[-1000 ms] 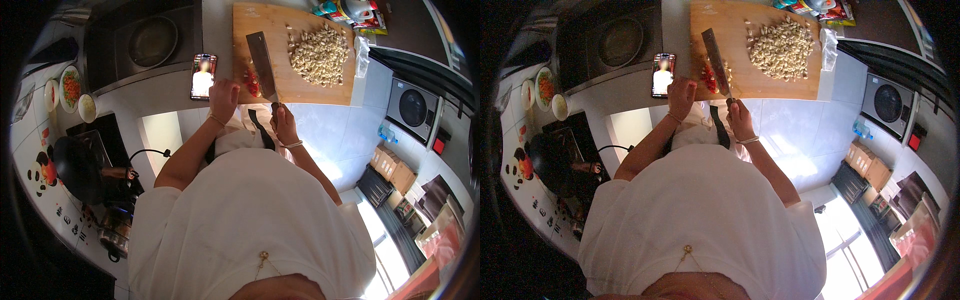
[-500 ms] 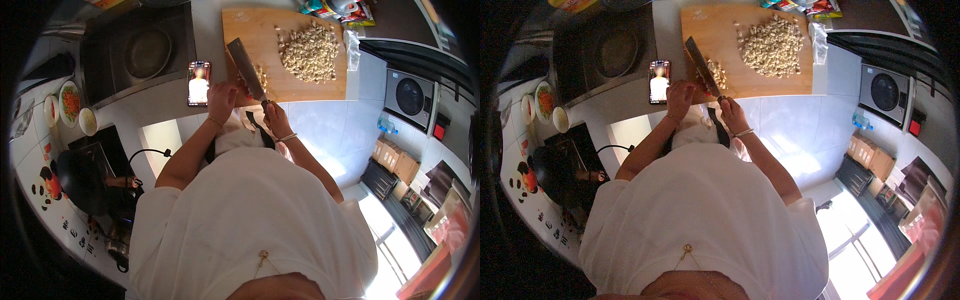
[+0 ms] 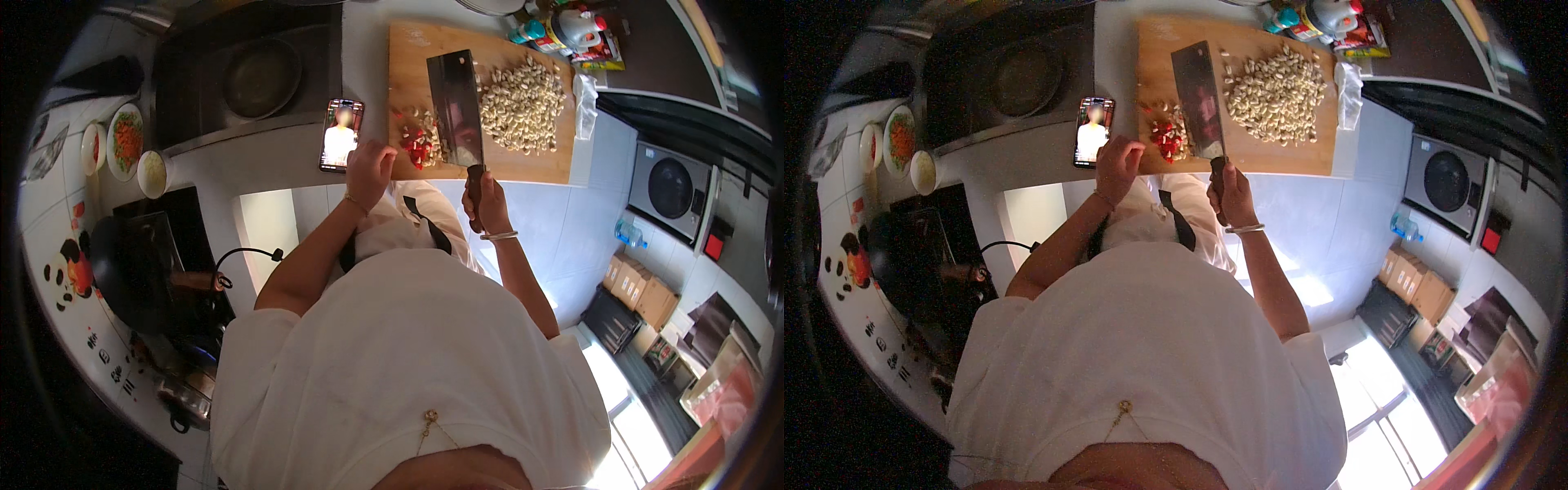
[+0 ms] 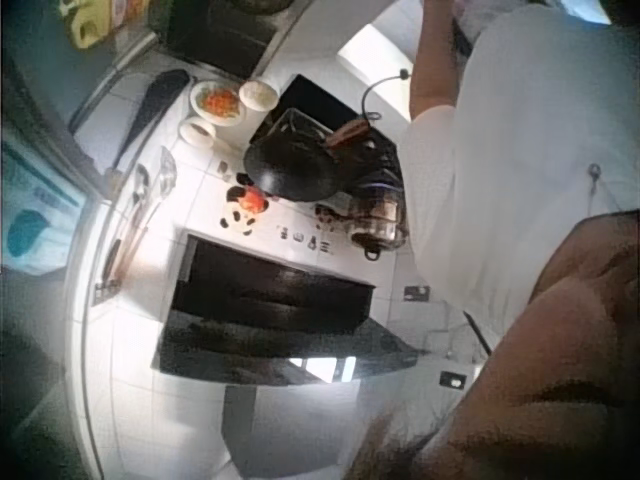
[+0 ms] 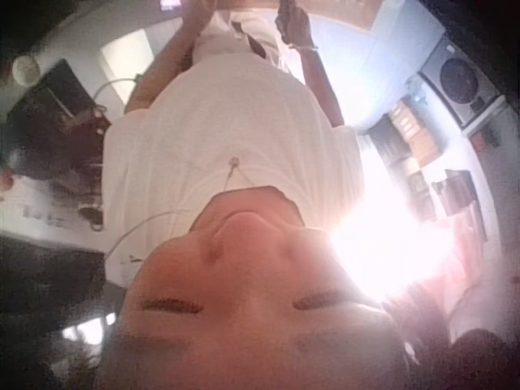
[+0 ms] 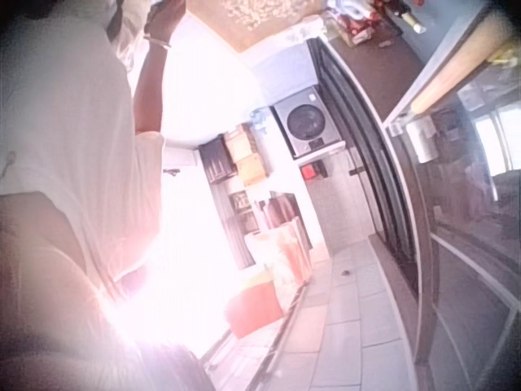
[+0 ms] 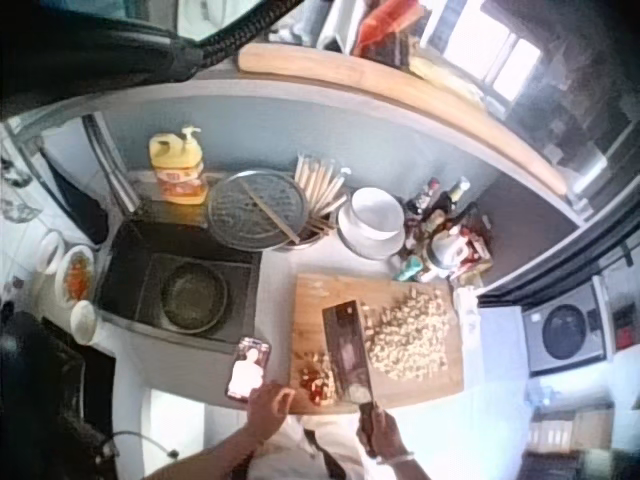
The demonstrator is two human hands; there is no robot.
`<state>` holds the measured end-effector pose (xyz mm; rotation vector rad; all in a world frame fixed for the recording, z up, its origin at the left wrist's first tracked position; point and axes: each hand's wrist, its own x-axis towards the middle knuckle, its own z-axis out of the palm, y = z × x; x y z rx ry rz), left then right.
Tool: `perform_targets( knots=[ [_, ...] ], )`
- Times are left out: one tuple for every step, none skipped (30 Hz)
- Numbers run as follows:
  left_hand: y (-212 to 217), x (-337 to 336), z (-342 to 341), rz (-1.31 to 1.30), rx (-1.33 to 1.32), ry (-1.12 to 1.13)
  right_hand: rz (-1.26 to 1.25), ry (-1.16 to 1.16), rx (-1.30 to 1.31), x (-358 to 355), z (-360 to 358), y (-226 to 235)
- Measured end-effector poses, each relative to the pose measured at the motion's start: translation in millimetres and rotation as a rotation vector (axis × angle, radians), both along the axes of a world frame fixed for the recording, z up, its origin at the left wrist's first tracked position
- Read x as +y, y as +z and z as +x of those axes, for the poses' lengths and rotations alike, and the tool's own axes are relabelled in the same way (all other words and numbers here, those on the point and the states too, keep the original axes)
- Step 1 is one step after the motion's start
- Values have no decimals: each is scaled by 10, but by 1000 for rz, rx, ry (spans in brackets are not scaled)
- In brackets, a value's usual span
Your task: The person dices a red pepper and garlic on a wooden board using a cleaver and then scoops the diced ingredients into a metal pan.
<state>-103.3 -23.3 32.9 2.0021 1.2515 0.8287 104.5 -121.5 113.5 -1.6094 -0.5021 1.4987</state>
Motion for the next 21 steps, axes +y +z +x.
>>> perform_targets(
  knots=[
    [9, -30, 0, 9, -18, 20, -2, 3, -1, 4, 27, -24],
    [4, -64, 3, 2, -25, 28, -4, 80, -86, 31, 70, -56],
    [5, -77, -8, 1, -28, 41, -17, 89, -78, 66, 86, -52],
    [9, -100, -18, 0, -32, 57, -29, 102, -70, 80, 100, -31],
    [18, -139, -37, -17, -30, 72, -41, 117, -63, 88, 118, -12],
    [33, -164, -40, -31, -32, 84, -54, 119, -67, 84, 161, -63],
    [63, -190, -46, -44, -31, 97, -58, 130, -49, 94, 191, -48],
    [89, -229, -39, -45, 9, 100, -63, 144, -32, 93, 224, -18],
    [84, -282, -45, -45, 53, 117, -65, 171, -11, 106, 260, -37],
    [109, -330, -56, -40, 100, 138, -9, 181, 48, 106, 340, -125],
    [132, -407, -20, -28, 38, 232, 25, 211, 3, 72, 451, -241],
    [144, -509, -2, -10, -10, 341, 40, 230, 46, 104, 478, -322],
    [172, -609, 23, 14, -68, 435, 57, 236, 82, 127, 529, -332],
    [173, -704, 5, 84, -32, 466, 131, 306, 124, 164, 602, -330],
    [193, -832, -5, 48, -5, 495, 145, 299, 118, 206, 593, -265],
    [209, -965, 10, 4, 14, 518, 159, 340, 50, 246, 618, -235],
    [230, -1082, 36, -42, 33, 538, 172, 376, -18, 302, 638, -235],
    [263, -1176, 95, -69, 37, 549, 171, 410, -48, 364, 704, -294],
    [297, -1287, 179, -103, 44, 553, 180, 462, -56, 408, 806, -341],
    [330, -1366, 252, -138, 51, 554, 191, 554, -144, 543, 890, -386],
    [356, -1403, 308, -142, 53, 557, 205, 649, -233, 705, 917, -426]
  ],
)
